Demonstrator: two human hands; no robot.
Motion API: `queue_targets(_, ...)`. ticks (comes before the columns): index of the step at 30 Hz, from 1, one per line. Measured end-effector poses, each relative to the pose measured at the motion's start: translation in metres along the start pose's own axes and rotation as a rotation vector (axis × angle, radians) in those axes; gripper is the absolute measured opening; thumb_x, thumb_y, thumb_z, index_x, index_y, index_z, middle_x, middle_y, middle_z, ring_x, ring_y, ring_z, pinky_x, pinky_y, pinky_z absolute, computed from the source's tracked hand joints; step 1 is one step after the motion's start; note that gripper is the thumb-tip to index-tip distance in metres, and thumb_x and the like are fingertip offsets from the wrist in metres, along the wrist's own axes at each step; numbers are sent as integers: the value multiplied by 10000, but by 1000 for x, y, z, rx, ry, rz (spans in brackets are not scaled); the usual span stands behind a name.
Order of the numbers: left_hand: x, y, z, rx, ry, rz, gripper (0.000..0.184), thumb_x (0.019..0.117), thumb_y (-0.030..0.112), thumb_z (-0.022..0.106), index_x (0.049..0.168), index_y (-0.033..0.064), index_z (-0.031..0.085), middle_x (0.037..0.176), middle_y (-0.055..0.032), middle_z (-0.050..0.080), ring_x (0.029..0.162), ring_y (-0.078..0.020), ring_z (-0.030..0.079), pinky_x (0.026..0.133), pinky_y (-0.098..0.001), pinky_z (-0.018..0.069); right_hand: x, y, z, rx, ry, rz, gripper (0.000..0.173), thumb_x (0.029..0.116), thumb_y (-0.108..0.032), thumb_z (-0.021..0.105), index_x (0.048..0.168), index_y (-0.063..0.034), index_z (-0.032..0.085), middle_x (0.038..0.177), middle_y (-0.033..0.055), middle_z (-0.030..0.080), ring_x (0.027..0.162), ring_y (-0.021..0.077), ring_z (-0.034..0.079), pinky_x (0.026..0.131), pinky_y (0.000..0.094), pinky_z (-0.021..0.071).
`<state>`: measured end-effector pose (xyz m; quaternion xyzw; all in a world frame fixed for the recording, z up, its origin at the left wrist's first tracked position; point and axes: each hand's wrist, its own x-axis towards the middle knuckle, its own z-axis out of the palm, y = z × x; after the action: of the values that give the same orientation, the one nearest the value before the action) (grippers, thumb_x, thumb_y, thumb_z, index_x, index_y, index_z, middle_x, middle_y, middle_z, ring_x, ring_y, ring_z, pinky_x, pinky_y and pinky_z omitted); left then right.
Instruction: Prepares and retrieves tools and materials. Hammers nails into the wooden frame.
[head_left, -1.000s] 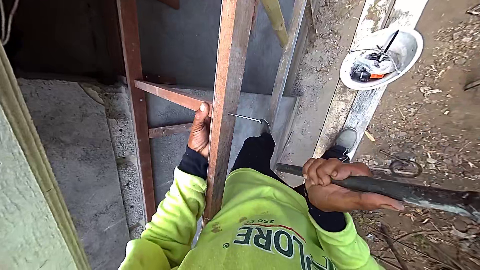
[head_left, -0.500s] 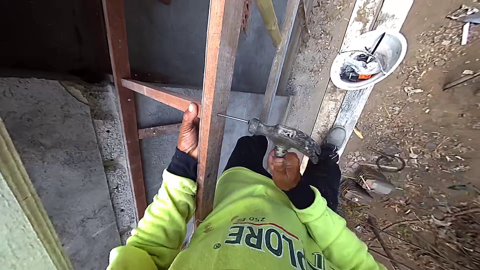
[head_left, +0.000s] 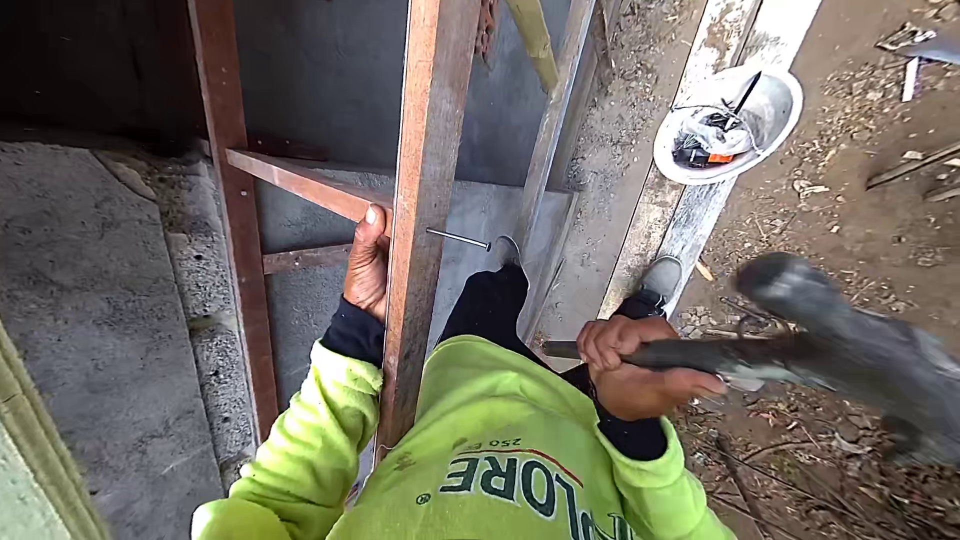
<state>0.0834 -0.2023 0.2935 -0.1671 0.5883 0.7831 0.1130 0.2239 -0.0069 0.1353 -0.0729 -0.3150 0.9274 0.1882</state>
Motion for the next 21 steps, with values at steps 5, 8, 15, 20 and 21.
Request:
queue_targets(5,1,1,-4,0,-22,-23,179,937,370,708,866,206,717,843,12,743,830,-52,721,760,-244,612,-13,36,25,-228,-68,44,617,1032,-685,342,826,-155,582,594,-68,496,501,16,499,474,202,452)
queue_targets(8,3,0,-3,14,-50,-3,189,944,373,702,845,211,708,822,27,731,816,-43,712,754,-234,605,-9,30,13,-427,-90,154,606,1034,-661,400,811,-132,595,582,-69,489,488,15,481,453,225,435)
queue_targets(15,1,1,-1,7,-21,-12,180,960,360,677,880,205,721,857,11,748,844,-52,722,768,-243,610,-10,34,27,-228,-34,33,618,1040,-671,340,817,-152,589,580,-71,482,487,16,481,464,196,437)
queue_targets(20,-3,0,4,48,6,-14,174,939,383,699,898,217,731,857,23,754,828,-42,722,744,-235,612,-15,13,14,-315,-15,91,625,1023,-699,357,840,-156,606,591,-75,486,495,10,475,473,190,431)
queue_targets(21,-3,-1,5,35,5,-21,167,939,381,704,901,219,724,861,27,750,832,-39,722,745,-231,609,-7,2,12,-72,23,28,619,998,-726,375,852,-174,614,593,-75,489,489,34,478,485,200,444)
